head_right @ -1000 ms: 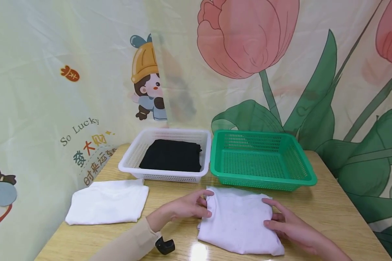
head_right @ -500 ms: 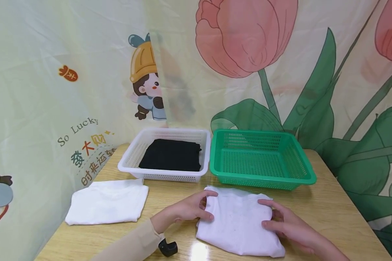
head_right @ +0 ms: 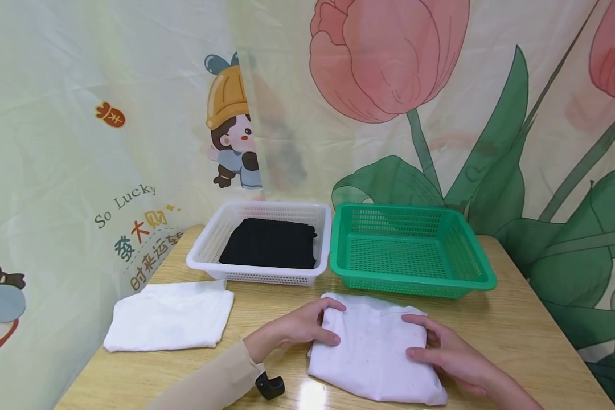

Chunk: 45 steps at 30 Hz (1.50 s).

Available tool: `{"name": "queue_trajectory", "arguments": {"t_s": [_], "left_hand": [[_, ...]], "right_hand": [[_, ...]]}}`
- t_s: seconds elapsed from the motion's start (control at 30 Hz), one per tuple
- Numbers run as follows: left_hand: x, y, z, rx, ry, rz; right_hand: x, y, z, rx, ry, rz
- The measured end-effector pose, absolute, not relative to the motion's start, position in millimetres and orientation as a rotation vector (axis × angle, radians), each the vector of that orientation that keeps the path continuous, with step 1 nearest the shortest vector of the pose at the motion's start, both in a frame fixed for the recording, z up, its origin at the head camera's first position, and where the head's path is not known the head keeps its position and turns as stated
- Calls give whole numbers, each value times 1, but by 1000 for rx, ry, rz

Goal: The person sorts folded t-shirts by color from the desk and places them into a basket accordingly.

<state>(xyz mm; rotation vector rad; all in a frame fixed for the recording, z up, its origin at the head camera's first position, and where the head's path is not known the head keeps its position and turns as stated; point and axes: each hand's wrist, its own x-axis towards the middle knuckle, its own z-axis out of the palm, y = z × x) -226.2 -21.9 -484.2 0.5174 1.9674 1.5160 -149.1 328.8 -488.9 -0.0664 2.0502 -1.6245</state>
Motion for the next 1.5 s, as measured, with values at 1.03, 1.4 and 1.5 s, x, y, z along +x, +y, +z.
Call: {"name": "queue_trajectory", "arguments": {"t_s": [1.03, 1.4, 1.5], "left_hand": [[-213, 10, -382, 717, 1982, 1619], [-257, 33, -356, 693, 2108, 1709], [-274, 42, -354, 683, 2132, 1742]], "right_hand": [[-128, 392, -396, -174, 2338, -1610], [-172, 398, -357, -234, 2714, -1447], [-189, 402, -349, -280, 2730, -1463]]}}
